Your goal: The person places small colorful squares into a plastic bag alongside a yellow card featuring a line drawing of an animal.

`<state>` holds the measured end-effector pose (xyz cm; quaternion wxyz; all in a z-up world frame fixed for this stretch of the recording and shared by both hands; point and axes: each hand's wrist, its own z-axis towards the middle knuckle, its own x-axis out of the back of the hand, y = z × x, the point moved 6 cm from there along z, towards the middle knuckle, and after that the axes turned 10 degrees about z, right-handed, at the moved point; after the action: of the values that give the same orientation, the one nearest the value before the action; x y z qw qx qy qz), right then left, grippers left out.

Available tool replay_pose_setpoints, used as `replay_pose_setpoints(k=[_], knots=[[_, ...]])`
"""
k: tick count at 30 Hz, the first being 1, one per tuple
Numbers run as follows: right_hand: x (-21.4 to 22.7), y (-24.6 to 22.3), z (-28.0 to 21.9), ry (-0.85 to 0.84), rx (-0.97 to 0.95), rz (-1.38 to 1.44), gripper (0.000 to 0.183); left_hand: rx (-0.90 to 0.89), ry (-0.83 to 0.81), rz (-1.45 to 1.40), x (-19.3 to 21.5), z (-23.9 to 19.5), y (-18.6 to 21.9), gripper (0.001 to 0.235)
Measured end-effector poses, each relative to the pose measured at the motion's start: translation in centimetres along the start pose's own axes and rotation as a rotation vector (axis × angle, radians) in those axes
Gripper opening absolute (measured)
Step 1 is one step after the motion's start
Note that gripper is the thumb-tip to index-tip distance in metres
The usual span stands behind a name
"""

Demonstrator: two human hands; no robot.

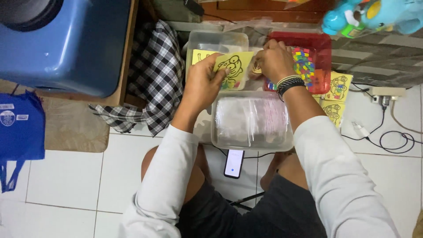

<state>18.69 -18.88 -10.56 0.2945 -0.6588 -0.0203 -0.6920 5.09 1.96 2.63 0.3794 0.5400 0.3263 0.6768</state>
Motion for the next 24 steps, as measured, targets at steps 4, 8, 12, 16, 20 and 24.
replay_pose_setpoints(k=[4, 8, 12, 16, 20, 24], knots=[[-1.3, 0.3, 0.5, 0.005, 0.070, -0.135, 0.009, 0.007, 0.008, 0.029, 0.5, 0.2, 0.4, 0.021], [-1.8, 0.5, 0.9, -0.032, 0.052, -0.221, 0.015, 0.009, -0.002, 0.020, 0.6, 0.2, 0.5, 0.013], [-1.6, 1.2, 0.6, 0.009, 0.118, -0.168, 0.014, 0.010, -0.012, 0.027, 0.8, 0.2, 0.6, 0.012], [-1.4, 1.1, 0.3, -0.007, 0.110, -0.149, 0.012, 0.010, 0.000, 0.056, 0.7, 0.1, 0.5, 0.016], [-4.7, 3.3, 1.3, -0.032, 0.041, -0.218, 0.013, -0.009, 0.005, 0.055, 0.3, -0.1, 0.9, 0.016], [-5.7, 3.7, 1.8, -0.087, -0.089, -0.132, 0.023, -0.012, -0.022, 0.043, 0.0, -0.3, 0.5, 0.019]])
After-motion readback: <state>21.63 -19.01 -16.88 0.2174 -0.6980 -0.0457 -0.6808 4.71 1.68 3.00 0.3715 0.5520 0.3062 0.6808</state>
